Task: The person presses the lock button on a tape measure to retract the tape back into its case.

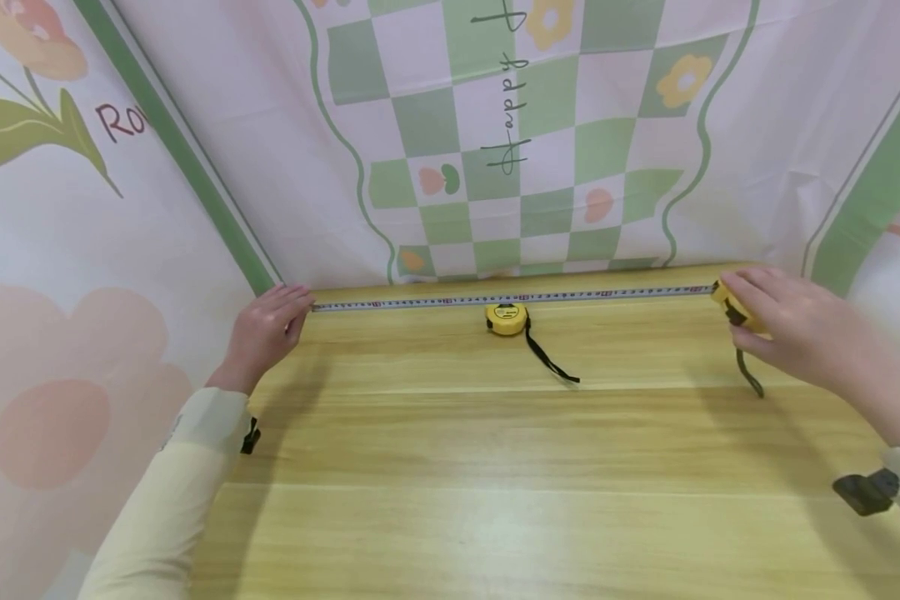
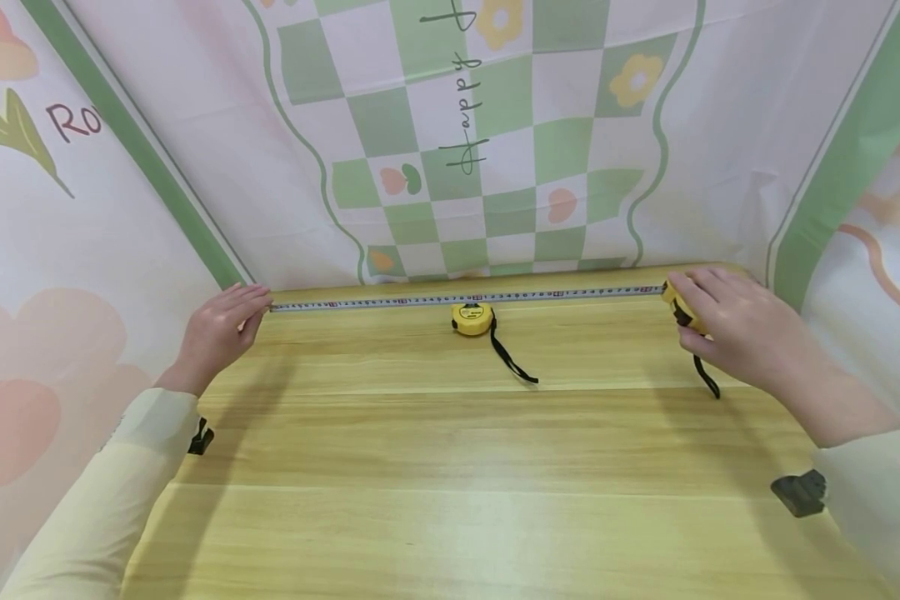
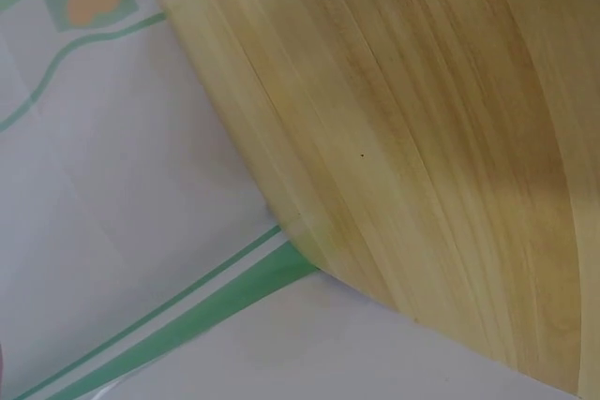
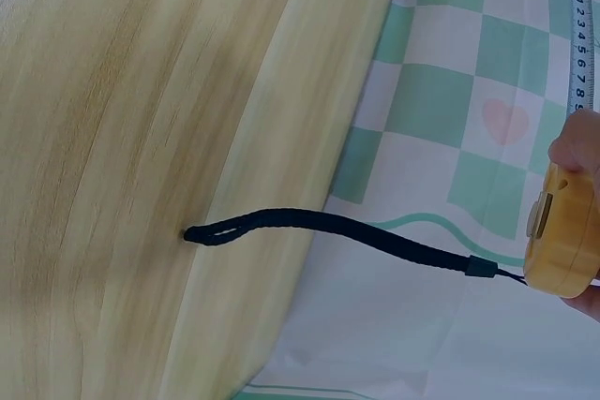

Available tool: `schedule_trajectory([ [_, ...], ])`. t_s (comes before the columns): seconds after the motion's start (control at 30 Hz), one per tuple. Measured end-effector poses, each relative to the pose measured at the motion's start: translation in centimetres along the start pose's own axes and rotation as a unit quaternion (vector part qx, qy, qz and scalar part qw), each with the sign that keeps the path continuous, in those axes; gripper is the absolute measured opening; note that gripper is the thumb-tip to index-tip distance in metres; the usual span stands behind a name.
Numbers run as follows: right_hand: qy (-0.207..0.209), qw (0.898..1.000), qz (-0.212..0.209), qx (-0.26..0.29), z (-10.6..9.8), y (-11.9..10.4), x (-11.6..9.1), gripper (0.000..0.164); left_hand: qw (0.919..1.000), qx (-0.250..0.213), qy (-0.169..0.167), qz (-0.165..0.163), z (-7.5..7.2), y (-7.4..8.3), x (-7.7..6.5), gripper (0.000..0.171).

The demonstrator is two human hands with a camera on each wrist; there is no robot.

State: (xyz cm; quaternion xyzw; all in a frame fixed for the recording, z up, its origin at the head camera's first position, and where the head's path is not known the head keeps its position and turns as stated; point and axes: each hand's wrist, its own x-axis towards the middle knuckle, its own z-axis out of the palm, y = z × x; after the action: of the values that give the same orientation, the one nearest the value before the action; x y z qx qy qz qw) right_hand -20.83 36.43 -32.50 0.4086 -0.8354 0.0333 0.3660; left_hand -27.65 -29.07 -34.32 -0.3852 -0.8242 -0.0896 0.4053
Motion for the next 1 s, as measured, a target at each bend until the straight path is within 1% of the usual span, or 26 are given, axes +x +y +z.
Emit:
schedule_trajectory([
  [0.23,0.004,1.000,-0.004,-0.001,0.07,0.01,-0.08,0.072,1.0000,-0.001,0.000,0.000,0.08,-0.13,-0.04,0.022],
  [0.47,-0.004,1.000,0.005,-0.004,0.06,-0.07,-0.10,0.073,0.9999,0.004,-0.010,-0.001,0.15,-0.24,-0.08,0.021],
  [0.57,-0.006,1.000,0.007,-0.004,0.03,-0.12,-0.09,0.074,0.9999,0.004,-0.009,-0.004,0.22,-0.21,-0.07,0.021],
  [0.83,-0.008,1.000,0.009,0.003,0.23,-0.22,0.01,0.074,0.9999,-0.001,-0.004,0.014,0.59,-0.01,0.21,0.021],
  [1.0,-0.002,1.000,0.001,0.012,0.41,-0.36,0.22,0.071,0.9998,-0.006,-0.002,0.017,0.95,0.06,0.43,0.021],
])
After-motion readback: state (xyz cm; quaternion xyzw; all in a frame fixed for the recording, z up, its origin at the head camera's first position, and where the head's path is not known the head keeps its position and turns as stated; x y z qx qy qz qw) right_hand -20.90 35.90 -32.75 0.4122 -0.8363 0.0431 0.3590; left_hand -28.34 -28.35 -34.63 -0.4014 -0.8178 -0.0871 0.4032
